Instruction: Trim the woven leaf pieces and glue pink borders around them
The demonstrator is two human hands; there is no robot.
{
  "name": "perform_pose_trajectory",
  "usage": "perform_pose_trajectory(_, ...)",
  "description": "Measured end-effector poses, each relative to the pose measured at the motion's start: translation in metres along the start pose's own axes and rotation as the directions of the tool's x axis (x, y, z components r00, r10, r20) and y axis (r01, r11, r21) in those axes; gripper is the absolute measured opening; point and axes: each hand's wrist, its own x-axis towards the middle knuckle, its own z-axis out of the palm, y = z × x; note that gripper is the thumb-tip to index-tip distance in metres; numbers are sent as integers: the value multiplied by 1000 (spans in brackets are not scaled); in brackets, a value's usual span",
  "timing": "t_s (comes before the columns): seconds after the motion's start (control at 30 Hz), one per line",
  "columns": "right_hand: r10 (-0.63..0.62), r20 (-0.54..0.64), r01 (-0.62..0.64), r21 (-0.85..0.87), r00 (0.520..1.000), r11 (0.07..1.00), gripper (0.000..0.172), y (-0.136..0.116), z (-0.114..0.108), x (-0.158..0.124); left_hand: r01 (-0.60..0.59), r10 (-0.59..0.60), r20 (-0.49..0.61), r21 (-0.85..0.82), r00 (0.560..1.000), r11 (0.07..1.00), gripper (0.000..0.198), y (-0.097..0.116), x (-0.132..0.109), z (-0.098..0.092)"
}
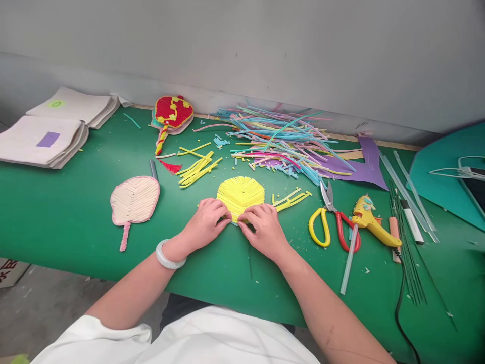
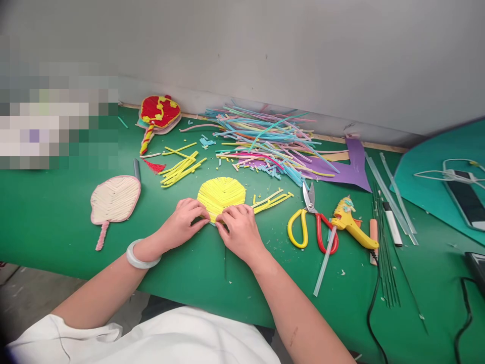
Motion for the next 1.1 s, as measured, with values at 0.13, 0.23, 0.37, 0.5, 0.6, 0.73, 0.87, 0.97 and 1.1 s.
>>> perform_pose_trajectory(0.13,14,3,-14,-15,1000,1000,6,-1,1,0,9,-9,6,3,1000,1000,12,1,1,0)
perform_pose_trajectory(0.23,13,-1,-13,-23,1000,1000,8,-1,2,1,11,-11,8,3,1000,1000,11,1,1,0)
perform_pose_trajectory(0.37,16,2,-16,-24,1000,1000,9,-1,4,1,15,-15,6,3,1000,1000,12,1,1,1)
perform_pose_trajectory(0.5,31,-81,-29,33,996,999,8,2,1,0,15,-15,11,0,1000,1000,12,1,1,0)
perform_pose_trajectory(0.6,118,-301,-97,82,946,992,11,11,-8,0,12,-11,17,-6,1000,1000,12,1,1,-1)
perform_pose_trajectory(0.73,227,-494,-194,118,840,974,16,24,-21,-1,5,-5,17,-14,1000,1000,14,1,1,-1)
perform_pose_trajectory(0.87,270,-513,-228,144,815,963,18,28,-25,-2,9,-9,12,-20,1000,1000,16,0,2,1)
perform_pose_trajectory(0.97,262,-504,-222,140,823,965,18,26,-23,-2,9,-9,8,-29,1000,1000,16,0,1,0)
perform_pose_trajectory(1.1,257,-509,-225,124,821,966,18,27,-23,-3,-3,2,-12,-61,1000,998,10,1,0,-3)
